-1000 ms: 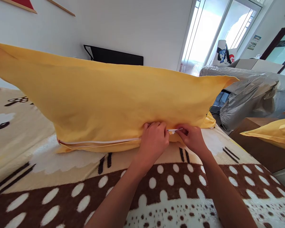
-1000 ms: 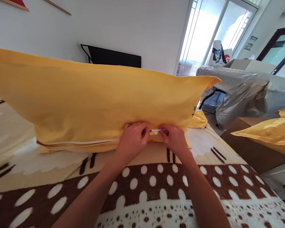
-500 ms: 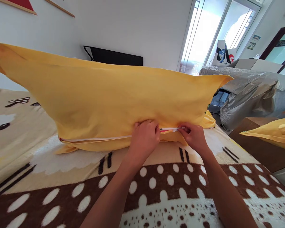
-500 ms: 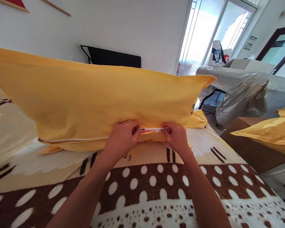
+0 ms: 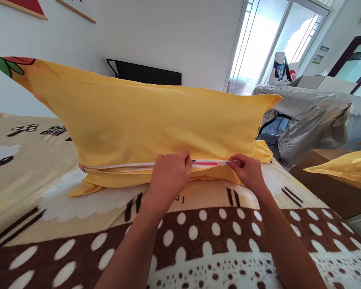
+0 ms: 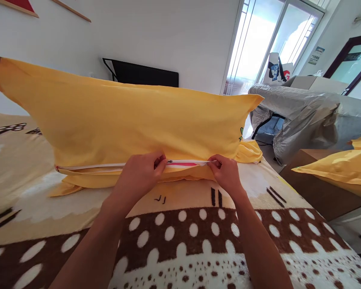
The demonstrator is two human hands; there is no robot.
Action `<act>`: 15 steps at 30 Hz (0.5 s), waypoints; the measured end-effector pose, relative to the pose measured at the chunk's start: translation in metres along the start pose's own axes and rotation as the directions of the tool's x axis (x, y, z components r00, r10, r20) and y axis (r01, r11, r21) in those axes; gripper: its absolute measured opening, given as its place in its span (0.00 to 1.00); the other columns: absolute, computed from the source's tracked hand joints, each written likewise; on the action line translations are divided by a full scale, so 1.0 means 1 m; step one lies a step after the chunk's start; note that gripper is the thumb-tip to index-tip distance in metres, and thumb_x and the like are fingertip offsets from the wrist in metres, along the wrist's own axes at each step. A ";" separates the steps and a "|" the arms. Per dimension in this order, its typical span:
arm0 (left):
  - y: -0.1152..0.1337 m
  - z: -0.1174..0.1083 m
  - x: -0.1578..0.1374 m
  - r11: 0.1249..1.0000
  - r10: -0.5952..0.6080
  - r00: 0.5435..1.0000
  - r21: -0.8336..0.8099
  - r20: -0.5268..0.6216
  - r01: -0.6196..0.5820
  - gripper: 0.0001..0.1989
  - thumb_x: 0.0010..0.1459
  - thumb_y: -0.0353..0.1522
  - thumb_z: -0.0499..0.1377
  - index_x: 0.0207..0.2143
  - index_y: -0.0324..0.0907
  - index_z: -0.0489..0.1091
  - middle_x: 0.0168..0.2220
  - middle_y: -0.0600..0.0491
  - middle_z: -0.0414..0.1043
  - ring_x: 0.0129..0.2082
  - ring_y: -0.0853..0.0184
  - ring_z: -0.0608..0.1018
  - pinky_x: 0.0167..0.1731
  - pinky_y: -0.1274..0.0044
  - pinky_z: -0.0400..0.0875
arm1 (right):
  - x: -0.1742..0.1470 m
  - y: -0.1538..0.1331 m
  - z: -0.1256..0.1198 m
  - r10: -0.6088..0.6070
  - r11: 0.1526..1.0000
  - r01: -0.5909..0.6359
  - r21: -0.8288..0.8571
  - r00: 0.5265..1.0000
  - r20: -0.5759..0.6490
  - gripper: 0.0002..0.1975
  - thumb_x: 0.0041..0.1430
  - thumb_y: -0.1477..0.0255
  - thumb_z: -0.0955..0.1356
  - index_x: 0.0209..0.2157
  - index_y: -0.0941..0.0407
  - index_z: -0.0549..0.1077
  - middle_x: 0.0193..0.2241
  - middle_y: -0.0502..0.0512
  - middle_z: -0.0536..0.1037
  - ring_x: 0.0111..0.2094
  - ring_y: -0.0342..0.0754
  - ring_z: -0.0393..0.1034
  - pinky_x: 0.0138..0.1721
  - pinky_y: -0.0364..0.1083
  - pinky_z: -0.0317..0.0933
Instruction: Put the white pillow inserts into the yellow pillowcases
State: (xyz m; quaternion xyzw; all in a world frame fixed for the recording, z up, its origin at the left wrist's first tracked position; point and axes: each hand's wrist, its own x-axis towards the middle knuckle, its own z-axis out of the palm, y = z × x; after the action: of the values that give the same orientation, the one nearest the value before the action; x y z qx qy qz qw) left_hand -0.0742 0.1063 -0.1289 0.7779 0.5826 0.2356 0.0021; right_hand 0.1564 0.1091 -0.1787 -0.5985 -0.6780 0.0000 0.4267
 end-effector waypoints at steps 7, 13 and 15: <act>-0.012 -0.008 0.000 0.999 -0.013 0.999 0.044 -0.044 0.015 0.10 0.57 0.30 0.47 0.25 0.42 0.64 0.30 0.50 0.70 0.32 0.63 0.72 0.32 0.72 0.57 | 0.002 0.003 0.000 0.010 1.000 -0.010 0.000 1.000 0.003 0.10 0.51 0.66 0.66 0.28 0.57 0.75 0.14 0.44 0.62 0.18 0.40 0.55 0.23 0.40 0.50; -0.027 -0.013 0.000 0.998 -0.052 0.998 0.046 -0.019 0.053 0.09 0.55 0.30 0.48 0.26 0.42 0.65 0.32 0.51 0.69 0.34 0.62 0.72 0.36 0.70 0.59 | 0.002 0.004 0.000 0.004 1.000 -0.004 0.001 1.000 0.029 0.10 0.51 0.66 0.66 0.27 0.57 0.76 0.13 0.44 0.62 0.18 0.40 0.57 0.23 0.40 0.50; -0.032 -0.014 0.000 1.000 -0.026 1.000 0.009 -0.005 0.026 0.09 0.55 0.30 0.48 0.25 0.42 0.65 0.32 0.51 0.69 0.33 0.63 0.71 0.37 0.70 0.60 | 0.002 0.004 -0.001 0.003 1.000 -0.003 0.001 0.999 0.035 0.09 0.51 0.66 0.66 0.28 0.57 0.76 0.13 0.45 0.63 0.18 0.41 0.58 0.23 0.40 0.51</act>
State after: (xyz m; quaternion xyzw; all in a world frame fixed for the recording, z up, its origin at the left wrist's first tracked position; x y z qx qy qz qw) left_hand -0.1084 0.1134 -0.1255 0.7697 0.5936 0.2348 0.0001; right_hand 0.1602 0.1114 -0.1788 -0.5992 -0.6845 0.0113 0.4151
